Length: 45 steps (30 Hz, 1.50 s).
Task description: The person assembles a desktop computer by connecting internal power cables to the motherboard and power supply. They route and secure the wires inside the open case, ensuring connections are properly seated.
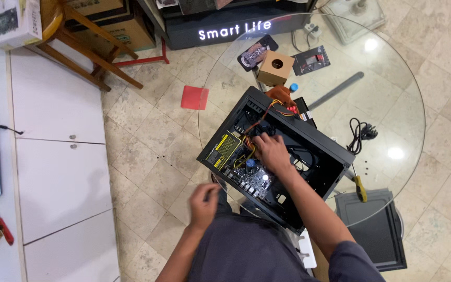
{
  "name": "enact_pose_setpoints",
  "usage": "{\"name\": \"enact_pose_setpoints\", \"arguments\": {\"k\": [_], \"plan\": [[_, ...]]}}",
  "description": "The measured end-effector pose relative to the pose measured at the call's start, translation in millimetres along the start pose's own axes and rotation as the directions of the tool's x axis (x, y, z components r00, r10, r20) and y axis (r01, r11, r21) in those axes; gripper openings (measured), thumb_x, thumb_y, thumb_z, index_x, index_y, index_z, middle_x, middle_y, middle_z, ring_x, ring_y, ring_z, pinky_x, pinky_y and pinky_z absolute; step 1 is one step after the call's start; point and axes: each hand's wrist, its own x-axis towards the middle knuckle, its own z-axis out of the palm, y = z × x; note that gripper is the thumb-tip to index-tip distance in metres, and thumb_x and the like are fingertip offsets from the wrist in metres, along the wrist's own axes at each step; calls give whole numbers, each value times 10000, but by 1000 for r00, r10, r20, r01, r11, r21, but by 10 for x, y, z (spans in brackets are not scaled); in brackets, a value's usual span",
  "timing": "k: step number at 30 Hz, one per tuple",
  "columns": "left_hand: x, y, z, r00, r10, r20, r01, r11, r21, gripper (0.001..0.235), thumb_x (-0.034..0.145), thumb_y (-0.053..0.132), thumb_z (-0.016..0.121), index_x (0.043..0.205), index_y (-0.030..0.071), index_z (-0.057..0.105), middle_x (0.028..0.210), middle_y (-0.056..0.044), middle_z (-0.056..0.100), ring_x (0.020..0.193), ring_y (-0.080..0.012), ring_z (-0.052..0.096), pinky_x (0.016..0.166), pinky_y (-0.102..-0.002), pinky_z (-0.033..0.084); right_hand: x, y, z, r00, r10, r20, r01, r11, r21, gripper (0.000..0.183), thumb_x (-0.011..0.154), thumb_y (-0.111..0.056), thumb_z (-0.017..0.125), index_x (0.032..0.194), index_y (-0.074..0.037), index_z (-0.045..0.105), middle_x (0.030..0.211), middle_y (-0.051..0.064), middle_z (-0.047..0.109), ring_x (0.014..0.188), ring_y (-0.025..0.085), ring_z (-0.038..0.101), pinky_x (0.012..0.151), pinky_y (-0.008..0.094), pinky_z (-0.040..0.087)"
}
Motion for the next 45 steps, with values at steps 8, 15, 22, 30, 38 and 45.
{"name": "enact_pose_setpoints", "arguments": {"k": [8, 15, 22, 30, 38, 45], "plan": [[623, -120, 1098, 817, 52, 575, -233, 941, 247, 270, 954, 32, 556, 1193, 10, 680, 1147, -191, 673, 1118, -406, 651, 956, -519, 565, -3, 113, 103, 984, 174, 39, -176, 983, 51, 146, 932, -374, 577, 1060, -304, 580, 1050, -4, 586, 926, 304, 722, 789, 432, 542], [738, -360, 1410, 822, -277, 498, -72, 816, 573, 429, 945, 239, 548, 1321, 35, 578, 1204, -234, 639, 1153, -475, 597, 964, -554, 527, 38, 153, -226, 866, 237, 441, -362, 905, 223, 250, 949, -327, 586, 1198, -328, 572, 1070, 78, 736, 1067, 377, 714, 1031, 587, 431], [777, 103, 1322, 787, -417, 454, 95, 810, 578, 597, 964, 244, 529, 1500, 21, 392, 1420, -282, 473, 1293, -489, 468, 1080, -570, 459, 158, 249, -203, 786, 185, 589, -503, 745, 437, 419, 782, -521, 743, 1125, -283, 712, 1075, 92, 774, 1132, 379, 692, 983, 549, 484], [843, -49, 1373, 855, -449, 261, 453, 890, 48, 365, 870, 271, 662, 1165, 76, 749, 1080, -205, 752, 1087, -409, 692, 923, -494, 532, 433, 104, -279, 759, 169, 629, -597, 565, 569, 469, 931, -631, 616, 1161, -244, 746, 1018, 107, 787, 1055, 357, 724, 941, 470, 536], [820, 111, 1335, 849, -449, 279, 434, 893, 118, 431, 1008, 261, 562, 1380, 44, 538, 923, -197, 743, 905, -377, 732, 767, -495, 535, 432, 93, -23, 768, 133, 627, -636, 277, 720, 223, 965, -313, 642, 1023, -120, 739, 879, 77, 717, 862, 226, 661, 833, 370, 503], [936, -6, 1323, 924, -318, 212, 257, 928, 270, 130, 984, 216, 653, 924, 110, 699, 704, -105, 707, 765, -332, 713, 689, -436, 554, 386, -59, -736, 747, 32, 664, -661, -72, 747, 177, 1000, -137, 613, 1064, -46, 750, 950, 60, 734, 894, 138, 675, 885, 287, 526]]}}
